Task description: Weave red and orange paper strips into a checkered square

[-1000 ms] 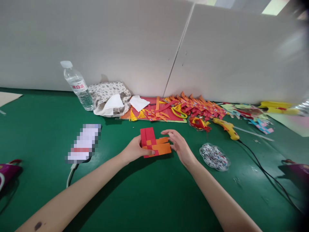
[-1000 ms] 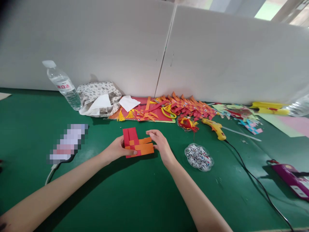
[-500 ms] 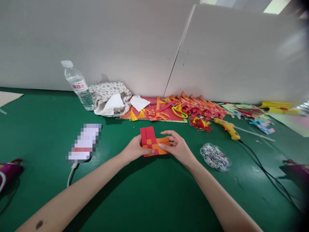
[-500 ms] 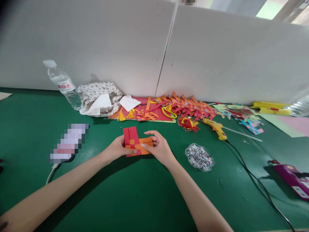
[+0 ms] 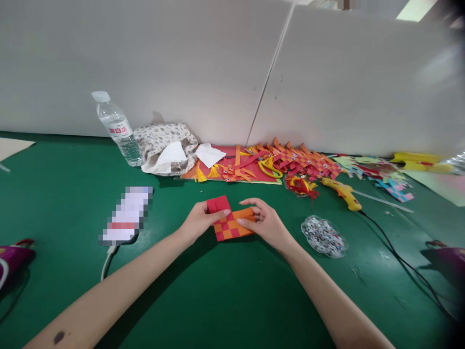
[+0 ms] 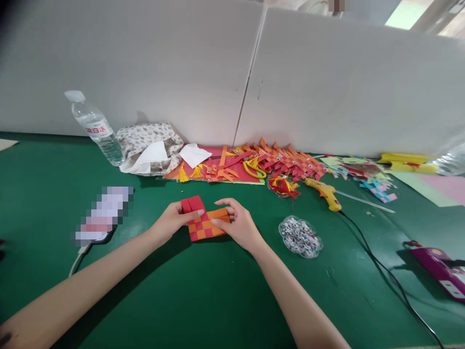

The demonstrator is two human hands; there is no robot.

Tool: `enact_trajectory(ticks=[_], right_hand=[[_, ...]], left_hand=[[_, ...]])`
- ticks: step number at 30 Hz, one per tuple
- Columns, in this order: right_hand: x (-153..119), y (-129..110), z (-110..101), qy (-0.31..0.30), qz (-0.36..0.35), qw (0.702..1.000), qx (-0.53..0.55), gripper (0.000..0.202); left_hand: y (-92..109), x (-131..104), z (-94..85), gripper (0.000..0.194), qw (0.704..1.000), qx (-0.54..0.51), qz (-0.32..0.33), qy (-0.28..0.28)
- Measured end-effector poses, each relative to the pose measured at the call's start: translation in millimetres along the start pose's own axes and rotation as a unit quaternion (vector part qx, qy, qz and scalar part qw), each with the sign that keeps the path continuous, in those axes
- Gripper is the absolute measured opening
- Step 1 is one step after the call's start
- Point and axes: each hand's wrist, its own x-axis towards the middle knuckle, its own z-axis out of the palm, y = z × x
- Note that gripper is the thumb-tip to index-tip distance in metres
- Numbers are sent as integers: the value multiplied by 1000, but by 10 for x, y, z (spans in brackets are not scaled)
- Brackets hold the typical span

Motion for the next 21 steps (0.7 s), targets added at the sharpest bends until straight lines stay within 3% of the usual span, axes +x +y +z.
enact_trajectory(ticks=[17, 19, 21], right_hand=[[-5, 15, -4, -10, 0, 1000, -19, 35], [3, 19, -12, -4, -2, 1000, -25, 35], [15, 30, -27, 6, -2, 999, -32, 34]], left_hand=[[-38, -1, -2, 32, 998, 42, 12, -39], [-36, 18, 0, 32, 999, 42, 16, -28], [-37, 41, -16, 34, 997, 54, 63, 11]])
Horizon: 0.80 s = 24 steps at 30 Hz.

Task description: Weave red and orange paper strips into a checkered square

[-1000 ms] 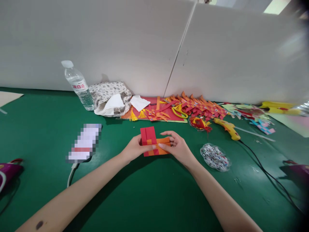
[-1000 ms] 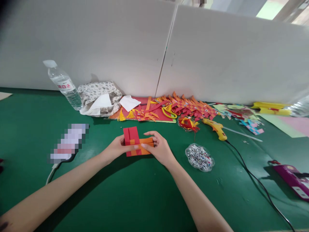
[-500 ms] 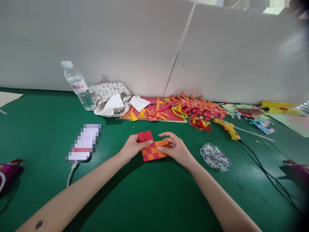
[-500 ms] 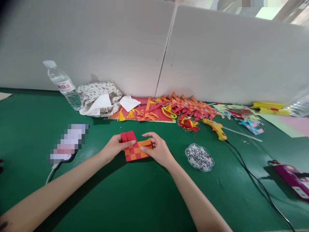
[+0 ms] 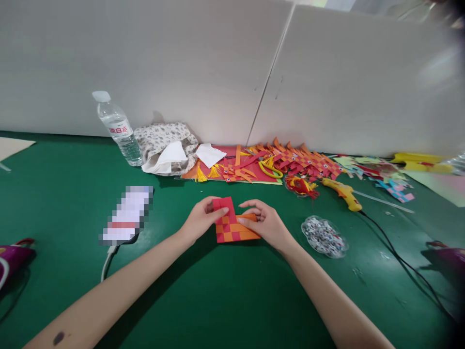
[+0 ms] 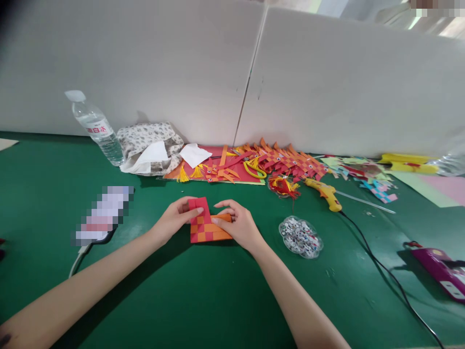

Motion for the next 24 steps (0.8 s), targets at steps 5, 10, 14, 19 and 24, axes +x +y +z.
enact_trajectory(ticks=[5, 10, 14, 19, 24], right_hand=[[39, 75, -46, 29, 17, 999, -37, 32], [63, 149, -52, 31, 23, 996, -79, 30], [59, 148, -36, 30, 19, 995, -97, 29], [27, 86, -25, 35, 0, 989, -143, 27], [8, 65, -42, 56, -32, 972, -228, 29]], left_hand=[[27, 2, -87, 44, 957, 198, 195, 86], [56, -64, -79, 16, 879, 394, 268, -30], [3, -83, -44, 15, 832, 459, 292, -105], [-39, -75, -58, 14, 823, 470, 284, -145], [-60, -60, -72, 14, 837, 452, 267, -155]])
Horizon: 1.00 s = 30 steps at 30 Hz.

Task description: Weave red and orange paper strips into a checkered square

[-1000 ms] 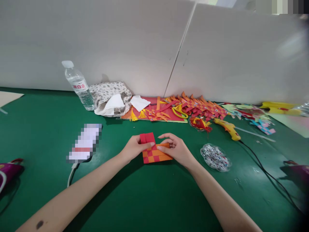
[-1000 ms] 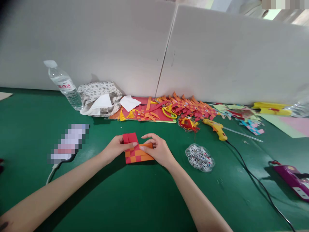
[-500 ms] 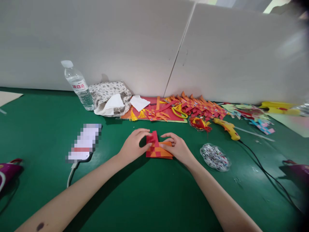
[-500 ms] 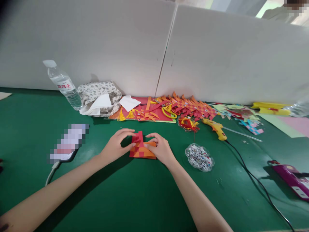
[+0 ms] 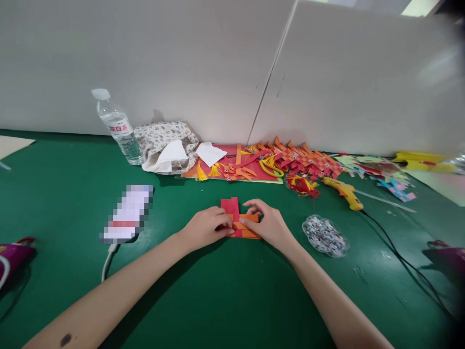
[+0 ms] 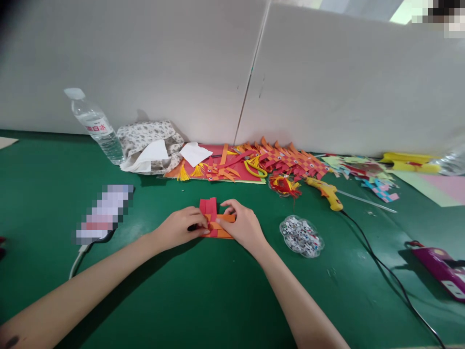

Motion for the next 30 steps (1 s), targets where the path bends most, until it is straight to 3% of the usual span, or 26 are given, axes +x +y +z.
enact_trajectory(ticks=[4, 9, 19, 22, 26, 30], right_hand=[[9, 3, -16, -17, -25, 999, -21, 36], [18, -46, -58, 11, -56, 998, -12, 32], [2, 7, 22, -88, -55, 995, -2, 48], [5, 13, 15, -89, -53, 995, -9, 50], [1, -4, -4, -95, -38, 995, -16, 52], [-9, -5, -2, -98, -28, 995, -15, 58]], left_hand=[[2, 9, -38, 12, 1000, -30, 1, -5], [-1, 17, -119, 12, 997, -63, 11, -34], [-14, 19, -114, 12, 998, -51, 17, -45], [1, 21, -117, 16, 1000, -9, -9, -8], [6, 21, -113, 26, 982, 145, -96, 69], [1, 21, -98, 20, 979, 156, -109, 73]])
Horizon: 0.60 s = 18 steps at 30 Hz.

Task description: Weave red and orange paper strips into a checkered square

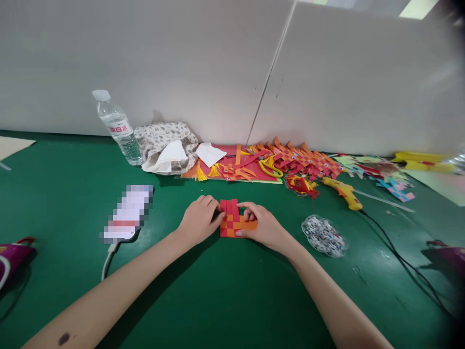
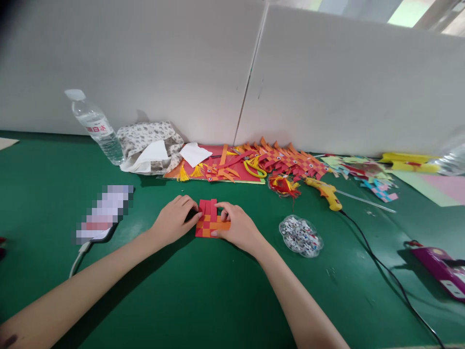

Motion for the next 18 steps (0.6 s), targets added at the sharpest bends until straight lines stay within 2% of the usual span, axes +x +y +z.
enact_trajectory(ticks=[3, 6, 9, 11, 13, 18], right_hand=[[-2, 20, 13, 1, 0, 1000, 6, 61], [1, 46, 27, 5, -1, 1000, 15, 64], [5, 63, 34, 7, -2, 1000, 17, 64], [8, 68, 36, 7, -2, 1000, 16, 65], [10, 70, 38, 6, -1, 1000, 15, 65], [7, 63, 32, 5, 0, 1000, 12, 65]], left_hand=[[13, 7, -11, 16, 996, -90, -10, -26], [32, 19, -31, 12, 977, -199, -44, -54], [37, 28, -24, 11, 935, -335, -92, -69], [27, 31, -2, 17, 904, -405, -117, -73], [8, 33, 22, 25, 888, -436, -127, -76], [-15, 34, 52, 33, 882, -451, -116, -72]])
